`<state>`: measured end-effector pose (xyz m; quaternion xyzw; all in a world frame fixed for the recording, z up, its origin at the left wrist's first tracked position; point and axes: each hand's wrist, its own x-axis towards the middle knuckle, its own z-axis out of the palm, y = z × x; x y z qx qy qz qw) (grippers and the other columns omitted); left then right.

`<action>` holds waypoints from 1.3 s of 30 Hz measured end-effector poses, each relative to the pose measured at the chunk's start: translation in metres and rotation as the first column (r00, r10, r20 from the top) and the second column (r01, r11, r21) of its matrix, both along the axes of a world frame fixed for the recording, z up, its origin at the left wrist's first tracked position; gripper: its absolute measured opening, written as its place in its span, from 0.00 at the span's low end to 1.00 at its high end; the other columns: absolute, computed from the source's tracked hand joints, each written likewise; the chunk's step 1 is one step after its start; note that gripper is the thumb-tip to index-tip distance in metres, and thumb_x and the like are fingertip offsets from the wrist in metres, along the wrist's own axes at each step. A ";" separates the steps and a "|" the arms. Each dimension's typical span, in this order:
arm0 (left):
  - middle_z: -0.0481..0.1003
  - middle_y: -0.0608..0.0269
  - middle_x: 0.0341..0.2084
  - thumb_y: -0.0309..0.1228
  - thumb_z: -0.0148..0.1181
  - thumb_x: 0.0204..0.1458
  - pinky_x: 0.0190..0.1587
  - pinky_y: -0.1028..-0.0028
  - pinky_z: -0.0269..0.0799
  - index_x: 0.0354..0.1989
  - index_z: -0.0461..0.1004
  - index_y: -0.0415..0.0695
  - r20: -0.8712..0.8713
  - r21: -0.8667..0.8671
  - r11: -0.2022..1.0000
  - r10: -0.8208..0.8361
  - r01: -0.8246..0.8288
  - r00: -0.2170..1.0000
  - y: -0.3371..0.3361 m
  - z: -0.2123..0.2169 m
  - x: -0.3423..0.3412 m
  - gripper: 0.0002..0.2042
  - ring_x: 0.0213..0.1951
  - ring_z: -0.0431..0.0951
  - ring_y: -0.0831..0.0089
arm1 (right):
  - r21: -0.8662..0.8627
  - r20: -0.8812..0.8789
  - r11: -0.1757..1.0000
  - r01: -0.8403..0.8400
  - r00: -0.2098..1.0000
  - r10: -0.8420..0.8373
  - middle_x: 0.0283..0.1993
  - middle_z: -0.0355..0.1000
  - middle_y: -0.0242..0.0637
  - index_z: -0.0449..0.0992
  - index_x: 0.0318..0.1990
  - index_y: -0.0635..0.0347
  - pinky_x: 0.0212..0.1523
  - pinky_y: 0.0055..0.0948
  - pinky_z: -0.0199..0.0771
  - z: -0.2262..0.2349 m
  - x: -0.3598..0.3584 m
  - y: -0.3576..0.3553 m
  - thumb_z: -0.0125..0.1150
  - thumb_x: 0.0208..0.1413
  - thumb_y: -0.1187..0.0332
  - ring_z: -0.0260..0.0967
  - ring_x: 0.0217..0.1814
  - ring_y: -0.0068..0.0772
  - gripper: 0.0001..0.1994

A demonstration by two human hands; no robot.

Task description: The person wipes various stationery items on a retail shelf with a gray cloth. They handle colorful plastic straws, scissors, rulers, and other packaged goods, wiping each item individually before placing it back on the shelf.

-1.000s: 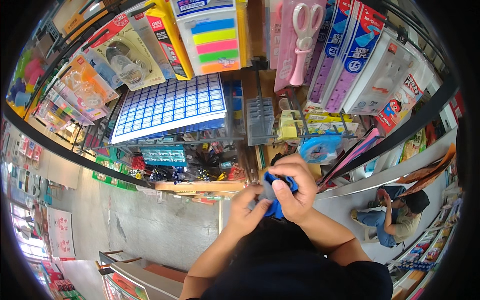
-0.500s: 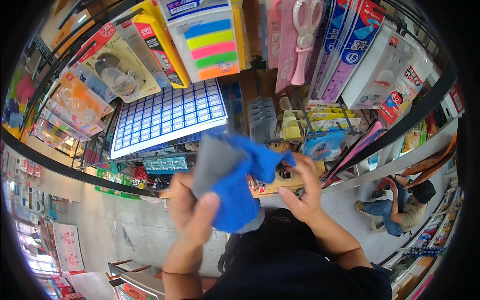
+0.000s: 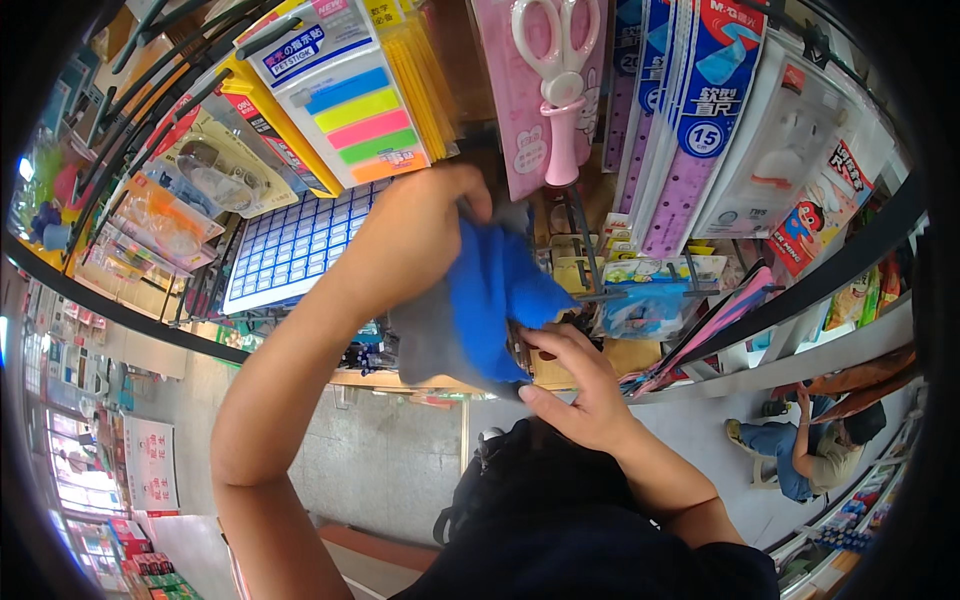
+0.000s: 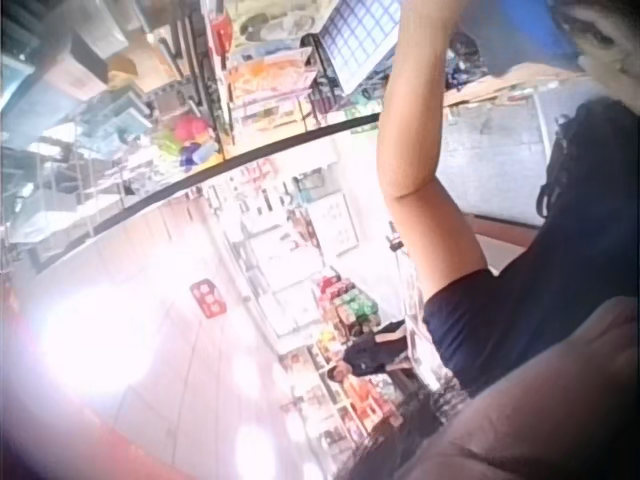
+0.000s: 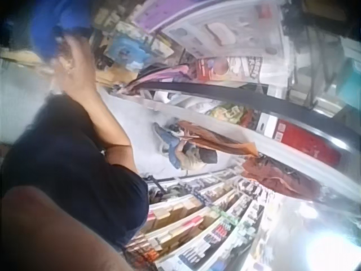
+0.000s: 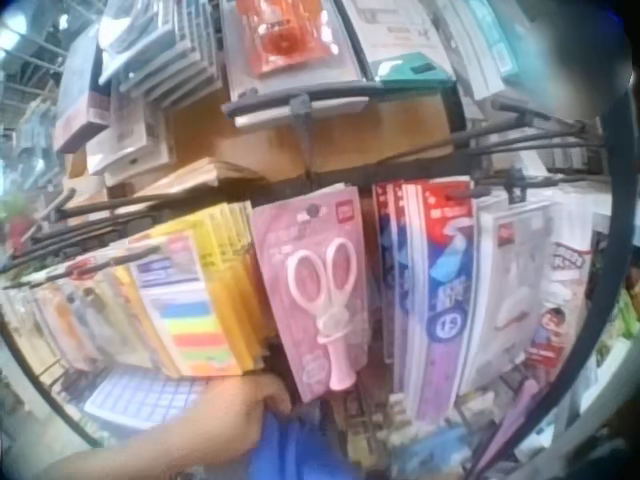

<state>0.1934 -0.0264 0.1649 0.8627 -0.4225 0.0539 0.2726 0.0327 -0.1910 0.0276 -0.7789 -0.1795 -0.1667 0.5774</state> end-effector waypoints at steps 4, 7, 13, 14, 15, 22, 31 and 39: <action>0.77 0.44 0.37 0.19 0.48 0.46 0.49 0.61 0.71 0.41 0.76 0.38 0.201 0.034 0.992 0.114 -0.123 0.973 -0.007 -0.016 0.038 0.15 0.44 0.77 0.49 | -0.019 0.013 1.000 -0.008 1.000 0.008 0.53 0.70 0.46 0.69 0.58 0.64 0.54 0.34 0.68 -0.009 0.003 -0.009 0.66 0.52 0.65 0.70 0.52 0.42 0.26; 0.75 0.46 0.45 0.23 0.47 0.52 0.55 0.62 0.67 0.46 0.74 0.40 0.469 0.148 0.975 0.078 -0.166 0.880 -0.014 -0.018 0.066 0.15 0.50 0.74 0.52 | 0.082 -0.110 0.994 -0.068 0.991 0.077 0.51 0.71 0.48 0.71 0.56 0.63 0.51 0.37 0.69 0.006 0.003 -0.005 0.67 0.52 0.65 0.70 0.52 0.47 0.24; 0.74 0.49 0.49 0.38 0.54 0.55 0.56 0.59 0.67 0.50 0.73 0.41 0.680 0.226 0.961 -0.040 -0.157 0.732 -0.022 -0.010 0.103 0.18 0.52 0.72 0.50 | 0.024 -0.053 0.994 -0.107 0.993 0.108 0.50 0.72 0.45 0.73 0.53 0.62 0.49 0.34 0.71 -0.002 0.002 -0.009 0.66 0.53 0.66 0.72 0.49 0.44 0.21; 0.74 0.49 0.49 0.39 0.54 0.55 0.56 0.59 0.66 0.50 0.72 0.41 0.716 0.196 0.970 -0.043 -0.142 0.697 -0.025 -0.011 0.104 0.18 0.52 0.72 0.50 | 0.014 -0.054 0.994 -0.107 0.993 0.108 0.49 0.73 0.45 0.73 0.53 0.62 0.48 0.33 0.71 -0.004 0.002 -0.010 0.66 0.53 0.66 0.72 0.49 0.43 0.20; 0.74 0.49 0.49 0.39 0.54 0.55 0.56 0.59 0.66 0.51 0.72 0.41 0.746 0.174 0.975 -0.042 -0.134 0.664 -0.027 -0.011 0.106 0.18 0.52 0.72 0.51 | 0.027 -0.064 0.993 -0.115 0.991 0.116 0.49 0.73 0.44 0.74 0.52 0.62 0.48 0.33 0.72 -0.004 0.001 -0.012 0.66 0.53 0.66 0.72 0.49 0.43 0.19; 0.73 0.49 0.50 0.38 0.53 0.55 0.57 0.58 0.66 0.51 0.72 0.42 0.753 0.116 0.977 0.030 -0.177 0.657 -0.035 -0.017 0.112 0.18 0.53 0.72 0.51 | 0.110 -0.135 0.987 -0.119 0.982 0.133 0.49 0.74 0.44 0.75 0.50 0.65 0.51 0.32 0.71 -0.006 -0.005 -0.027 0.64 0.54 0.71 0.72 0.51 0.40 0.16; 0.73 0.49 0.51 0.37 0.53 0.55 0.58 0.58 0.64 0.52 0.72 0.43 0.688 0.081 0.964 0.129 -0.252 0.714 -0.058 -0.017 0.116 0.18 0.54 0.71 0.51 | 0.117 -0.105 0.986 -0.123 0.985 0.136 0.47 0.74 0.43 0.74 0.49 0.64 0.46 0.31 0.73 -0.015 -0.005 -0.034 0.63 0.55 0.68 0.73 0.45 0.39 0.16; 0.72 0.49 0.52 0.37 0.52 0.55 0.58 0.58 0.63 0.53 0.71 0.44 0.671 0.039 0.964 0.170 -0.264 0.721 -0.126 -0.030 0.091 0.18 0.55 0.70 0.51 | 0.147 -0.153 0.982 -0.120 0.978 0.143 0.45 0.75 0.43 0.76 0.49 0.66 0.46 0.29 0.73 -0.011 -0.007 -0.046 0.63 0.54 0.73 0.75 0.44 0.35 0.14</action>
